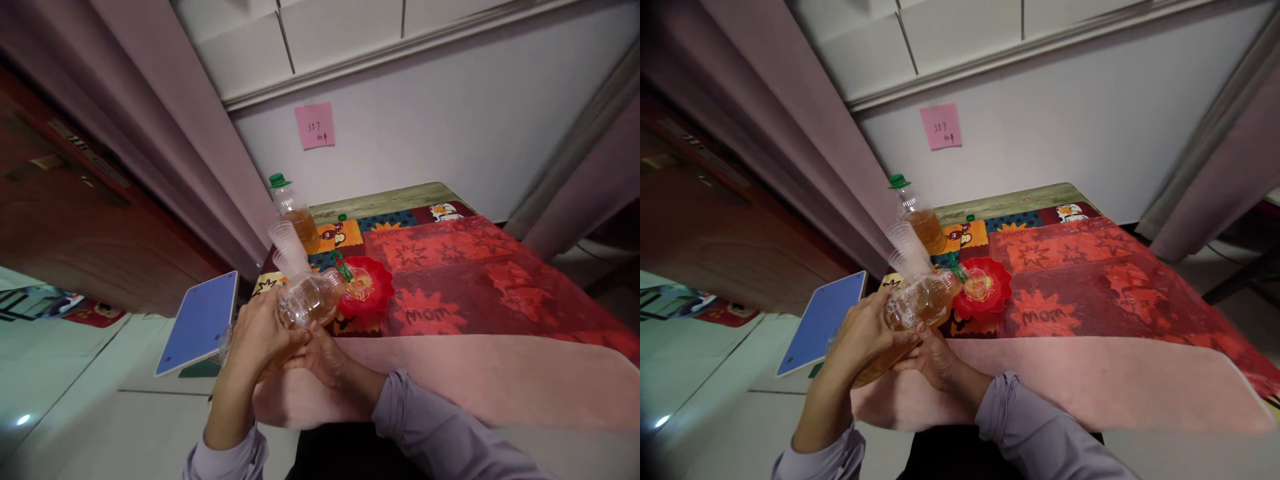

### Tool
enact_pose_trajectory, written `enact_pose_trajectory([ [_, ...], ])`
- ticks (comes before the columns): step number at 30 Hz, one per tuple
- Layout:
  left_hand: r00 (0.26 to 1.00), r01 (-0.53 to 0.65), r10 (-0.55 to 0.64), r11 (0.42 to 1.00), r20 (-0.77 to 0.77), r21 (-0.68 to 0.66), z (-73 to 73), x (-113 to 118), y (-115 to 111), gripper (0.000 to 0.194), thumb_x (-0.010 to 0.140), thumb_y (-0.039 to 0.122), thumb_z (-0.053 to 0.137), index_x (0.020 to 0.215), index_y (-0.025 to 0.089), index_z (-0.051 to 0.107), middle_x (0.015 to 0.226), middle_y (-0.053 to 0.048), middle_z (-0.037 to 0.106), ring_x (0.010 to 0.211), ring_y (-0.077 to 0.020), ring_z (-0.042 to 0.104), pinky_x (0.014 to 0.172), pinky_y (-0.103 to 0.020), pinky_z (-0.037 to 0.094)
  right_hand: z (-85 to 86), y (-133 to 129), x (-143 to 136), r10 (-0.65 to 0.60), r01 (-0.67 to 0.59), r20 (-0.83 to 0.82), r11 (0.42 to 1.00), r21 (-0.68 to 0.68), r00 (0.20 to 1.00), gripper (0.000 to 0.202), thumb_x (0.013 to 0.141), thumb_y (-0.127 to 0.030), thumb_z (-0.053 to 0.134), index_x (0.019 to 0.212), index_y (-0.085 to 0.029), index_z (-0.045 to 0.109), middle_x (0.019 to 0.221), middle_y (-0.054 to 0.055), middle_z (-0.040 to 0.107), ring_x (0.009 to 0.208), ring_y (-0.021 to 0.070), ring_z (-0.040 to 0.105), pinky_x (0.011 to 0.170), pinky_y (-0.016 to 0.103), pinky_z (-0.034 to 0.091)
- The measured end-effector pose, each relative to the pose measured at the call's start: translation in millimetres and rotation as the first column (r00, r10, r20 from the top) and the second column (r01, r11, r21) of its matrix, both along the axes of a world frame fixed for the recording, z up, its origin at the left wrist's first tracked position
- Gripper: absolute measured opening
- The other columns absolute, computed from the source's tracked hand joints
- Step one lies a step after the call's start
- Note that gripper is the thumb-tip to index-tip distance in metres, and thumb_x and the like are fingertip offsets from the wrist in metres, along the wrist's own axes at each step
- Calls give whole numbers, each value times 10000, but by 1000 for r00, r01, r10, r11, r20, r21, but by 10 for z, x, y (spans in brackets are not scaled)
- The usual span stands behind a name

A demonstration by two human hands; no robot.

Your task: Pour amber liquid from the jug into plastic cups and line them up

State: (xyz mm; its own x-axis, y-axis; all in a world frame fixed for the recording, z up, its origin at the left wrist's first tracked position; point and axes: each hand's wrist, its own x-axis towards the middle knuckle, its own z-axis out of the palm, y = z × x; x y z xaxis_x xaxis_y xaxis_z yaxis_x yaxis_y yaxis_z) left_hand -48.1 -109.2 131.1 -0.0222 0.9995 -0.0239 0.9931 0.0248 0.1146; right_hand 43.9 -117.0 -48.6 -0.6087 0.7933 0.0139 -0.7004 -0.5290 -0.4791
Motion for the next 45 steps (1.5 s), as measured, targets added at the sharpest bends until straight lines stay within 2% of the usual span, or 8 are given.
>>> enact_pose_trajectory([
  [7,1000,2,-2,1000,-2,12,-22,-17,-3,599,711,473,825,1208,203,628,1148,-145,752,1127,-395,704,931,-466,505,78,-14,18,-14,14,18,1000,-5,1000,840,780,-880,735,1355,-274,652,1250,122,780,1031,328,779,945,580,592],
  [11,1000,4,-4,1000,-8,19,-18,-13,-1,574,726,498,815,1188,214,627,1107,-130,753,1080,-383,713,902,-453,507,104,-16,29,-28,28,32,1000,2,999,817,785,-893,716,1328,-286,651,1249,124,784,1036,339,771,933,605,593],
  [18,1000,14,-15,1000,18,27,4,-7,-17,569,719,458,836,1191,214,633,1142,-137,757,1097,-382,718,904,-458,523,51,-16,19,-4,4,2,1000,20,1000,856,813,-863,722,1413,-260,624,1319,141,769,1128,356,758,1023,661,551],
  [22,1000,17,-18,999,25,29,-14,-19,-15,545,730,473,818,1169,207,634,1134,-143,752,1069,-377,714,888,-458,522,27,-15,12,-10,10,-14,1000,11,1000,853,835,-834,726,1441,-247,602,1349,153,756,1134,353,758,1012,661,559],
  [27,1000,-4,4,1000,10,13,-7,-7,-17,558,716,466,814,1174,202,634,1145,-145,754,1088,-389,711,890,-458,518,21,-10,11,6,-5,-28,1000,9,1000,882,800,-851,748,1425,-244,612,1366,162,747,1130,354,761,999,651,575],
  [32,1000,3,-3,1000,13,16,-13,-15,-13,586,713,471,824,1195,195,637,1160,-156,755,1120,-397,710,913,-462,517,26,-14,9,-7,7,-11,1000,13,1000,858,848,-852,697,1445,-243,597,1364,159,742,1081,338,774,981,646,581],
  [40,1000,1,-1,1000,20,12,0,-5,-16,616,716,464,820,1241,199,635,1168,-151,757,1106,-391,715,915,-470,519,66,-20,19,-22,22,-4,1000,20,1000,880,809,-870,723,1428,-255,609,1375,155,740,1120,354,759,974,643,587],
  [45,1000,3,-3,1000,21,8,-1,-6,-19,565,713,457,826,1190,219,639,1140,-129,754,1104,-376,716,916,-456,523,54,-15,29,-1,1,8,1000,26,1000,878,819,-877,704,1427,-250,613,1344,166,751,1096,353,770,968,644,586],
])
